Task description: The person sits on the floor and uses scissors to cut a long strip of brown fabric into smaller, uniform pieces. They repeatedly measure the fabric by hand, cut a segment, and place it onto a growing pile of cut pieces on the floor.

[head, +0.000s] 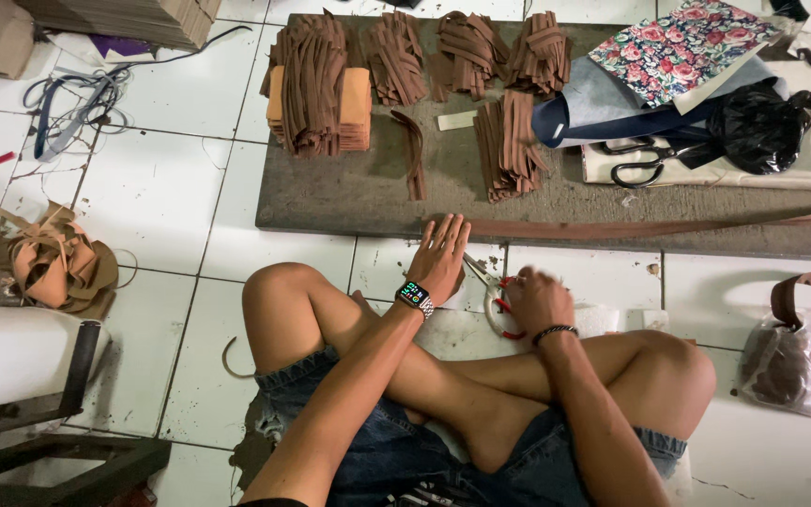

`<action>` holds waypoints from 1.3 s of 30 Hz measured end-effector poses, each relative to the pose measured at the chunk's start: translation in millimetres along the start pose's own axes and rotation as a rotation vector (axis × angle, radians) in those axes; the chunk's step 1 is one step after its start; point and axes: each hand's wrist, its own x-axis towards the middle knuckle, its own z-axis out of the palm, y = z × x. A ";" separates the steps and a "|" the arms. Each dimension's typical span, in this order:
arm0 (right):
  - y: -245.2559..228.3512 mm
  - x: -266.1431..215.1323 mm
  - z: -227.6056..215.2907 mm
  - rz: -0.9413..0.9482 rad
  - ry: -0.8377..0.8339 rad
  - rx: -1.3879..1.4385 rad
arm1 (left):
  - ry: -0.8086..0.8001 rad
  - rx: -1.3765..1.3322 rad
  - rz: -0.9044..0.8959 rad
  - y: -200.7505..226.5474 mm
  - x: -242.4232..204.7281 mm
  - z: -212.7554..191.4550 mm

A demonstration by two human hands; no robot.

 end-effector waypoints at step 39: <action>-14.5 -30.2 -50.2 0.051 -0.179 0.870 | 0.007 -0.120 -0.031 -4.9 5.8 34.1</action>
